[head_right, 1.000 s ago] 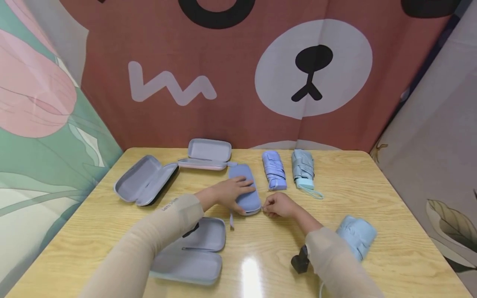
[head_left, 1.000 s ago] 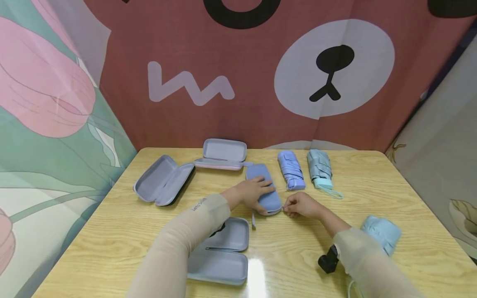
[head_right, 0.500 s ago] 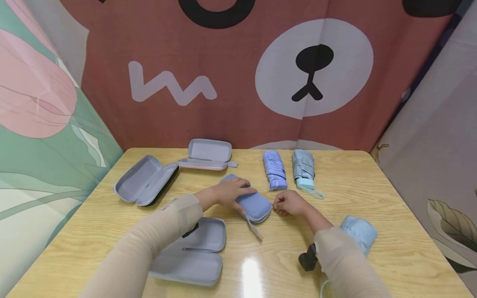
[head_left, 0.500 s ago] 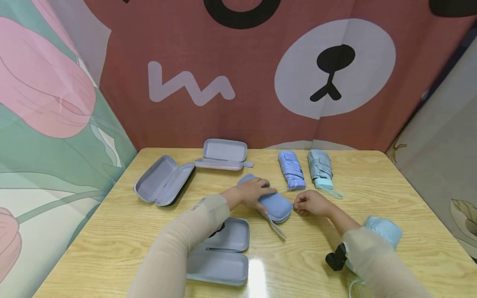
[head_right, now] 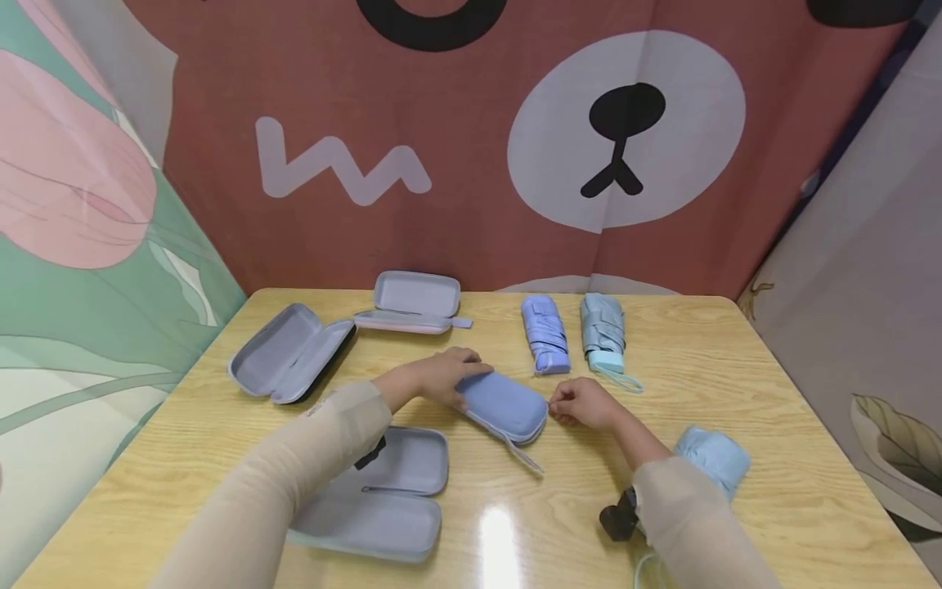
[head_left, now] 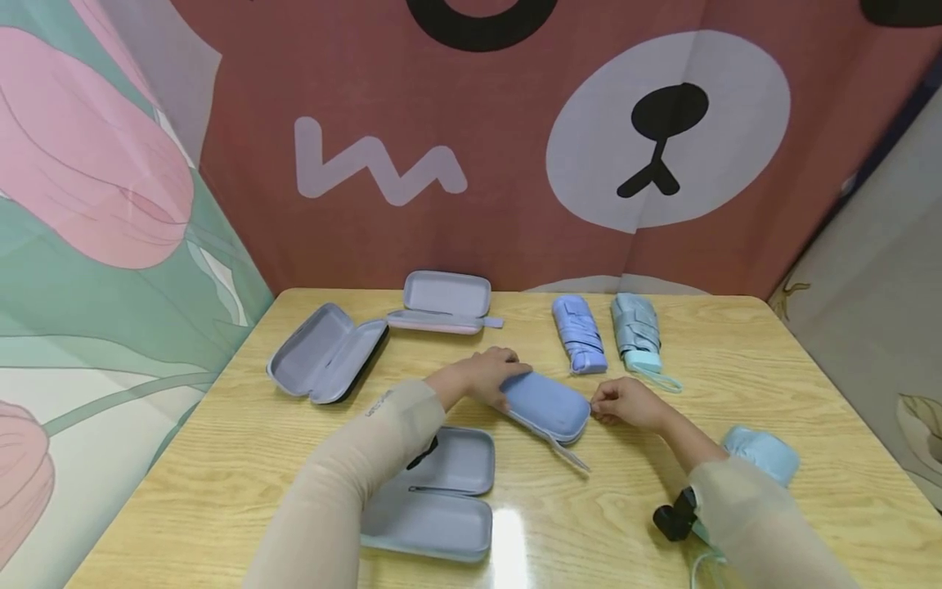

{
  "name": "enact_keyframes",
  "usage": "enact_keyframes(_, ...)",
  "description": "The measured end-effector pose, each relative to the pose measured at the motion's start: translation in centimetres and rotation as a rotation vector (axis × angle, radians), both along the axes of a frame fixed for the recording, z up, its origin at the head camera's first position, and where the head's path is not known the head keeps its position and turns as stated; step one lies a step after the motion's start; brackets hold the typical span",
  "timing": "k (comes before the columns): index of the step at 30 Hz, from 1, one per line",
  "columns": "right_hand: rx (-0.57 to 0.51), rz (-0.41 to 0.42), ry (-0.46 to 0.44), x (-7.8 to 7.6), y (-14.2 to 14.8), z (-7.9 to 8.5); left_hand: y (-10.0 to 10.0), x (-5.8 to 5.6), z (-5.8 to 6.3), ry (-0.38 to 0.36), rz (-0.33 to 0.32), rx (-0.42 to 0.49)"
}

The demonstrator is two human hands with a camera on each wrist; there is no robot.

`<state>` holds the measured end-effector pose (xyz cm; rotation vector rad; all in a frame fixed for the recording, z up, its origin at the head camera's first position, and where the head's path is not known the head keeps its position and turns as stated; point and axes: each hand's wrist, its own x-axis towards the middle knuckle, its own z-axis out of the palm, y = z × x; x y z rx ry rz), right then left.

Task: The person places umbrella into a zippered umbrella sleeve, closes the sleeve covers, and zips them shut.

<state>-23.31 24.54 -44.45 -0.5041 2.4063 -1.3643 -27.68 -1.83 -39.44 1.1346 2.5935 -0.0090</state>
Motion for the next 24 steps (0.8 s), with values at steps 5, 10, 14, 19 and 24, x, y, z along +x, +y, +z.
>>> enact_keyframes(5,0.041,0.005,0.032,0.5,0.5,0.0,0.0,0.9,-0.1,0.076,-0.009,-0.053)
enact_keyframes(10,0.062,0.019,0.035,1.4,1.0,0.3,0.3,1.8,-0.3,0.143,-0.011,-0.087)
enact_keyframes(14,0.093,0.044,0.052,2.1,1.1,0.5,0.5,2.5,-0.4,0.183,-0.005,-0.09)
enact_keyframes(19,0.108,0.08,0.055,2.9,0.9,0.9,0.9,3.2,-0.5,0.235,0.006,-0.095)
enact_keyframes(24,0.15,0.103,0.085,3.6,0.4,1.2,1.4,3.7,-0.6,0.251,0.027,-0.107)
